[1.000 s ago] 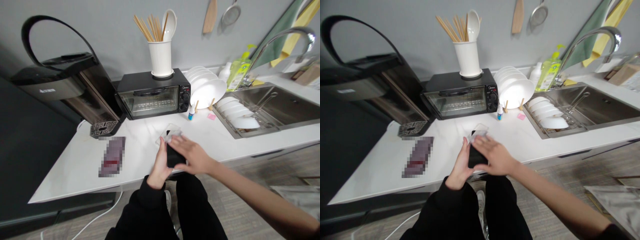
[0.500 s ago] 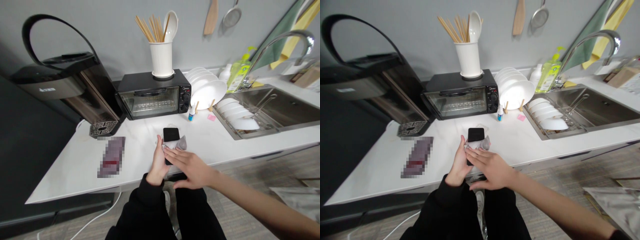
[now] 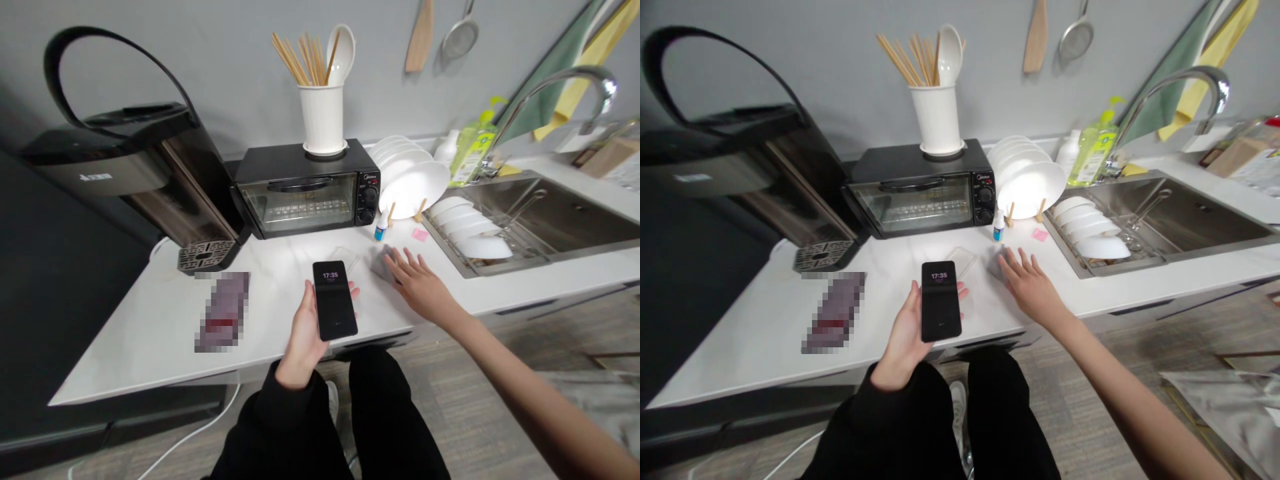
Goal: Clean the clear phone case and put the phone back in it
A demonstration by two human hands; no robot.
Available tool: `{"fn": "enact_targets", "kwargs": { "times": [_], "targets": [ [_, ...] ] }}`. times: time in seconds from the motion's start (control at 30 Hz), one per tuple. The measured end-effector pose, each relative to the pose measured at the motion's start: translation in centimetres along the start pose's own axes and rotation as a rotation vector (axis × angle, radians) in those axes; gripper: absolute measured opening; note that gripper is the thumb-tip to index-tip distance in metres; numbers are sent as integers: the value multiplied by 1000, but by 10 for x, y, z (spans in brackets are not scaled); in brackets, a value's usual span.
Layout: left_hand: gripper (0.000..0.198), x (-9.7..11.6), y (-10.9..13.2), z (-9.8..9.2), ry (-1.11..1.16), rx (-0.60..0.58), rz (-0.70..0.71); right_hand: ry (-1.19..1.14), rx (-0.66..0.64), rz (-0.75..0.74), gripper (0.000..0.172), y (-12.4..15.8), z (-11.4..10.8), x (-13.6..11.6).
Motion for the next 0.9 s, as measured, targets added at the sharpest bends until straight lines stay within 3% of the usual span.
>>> {"fn": "enact_targets", "kwargs": {
  "times": [0.1, 0.23, 0.3, 0.37, 0.5, 0.57, 0.63, 0.7, 0.8, 0.87, 0.9],
  "targets": [
    [56, -4, 9, -6, -52, 6, -30, -277, -17, 104, 53, -4, 9, -19],
    [48, -6, 20, -20, -185, 34, -34, -937, -292, 291, 77, 7, 62, -55],
    [41, -3, 22, -21, -231, 15, 3, -1114, -423, 365, 65, 19, 86, -69],
    [38, 6, 20, -18, -230, 19, 110, -1206, -453, 390, 53, 30, 96, -75],
    [58, 11, 12, -3, -98, 39, 335, -1166, -302, 378, 70, 40, 83, -65],
    [65, -5, 8, 10, -72, -40, 322, -994, -254, 381, 80, 35, 73, -52],
    [65, -19, 5, 19, -132, -124, 302, -779, -203, 333, 78, 22, 59, -40],
    [56, -20, 3, 24, -302, -180, 348, -633, -196, 257, 69, 5, 49, -34],
    [46, -4, 2, 39, -705, -340, 469, -636, -291, 197, 58, -15, 47, -29],
    [51, 10, 1, 48, -1023, -456, 559, -651, -320, 207, 56, -23, 45, -20],
    [57, 21, -2, 47, -1207, -452, 622, -628, -304, 222, 58, -24, 41, -13]
  ]
}}
Point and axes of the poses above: each hand's wrist, its own y-axis away from the middle knuckle, its own z-axis out of the palm, x = y × z, the point moved 10 cm from there along -y, towards the middle knuckle, and after that the axes turned 12 degrees about z, right-handed, at the moved point
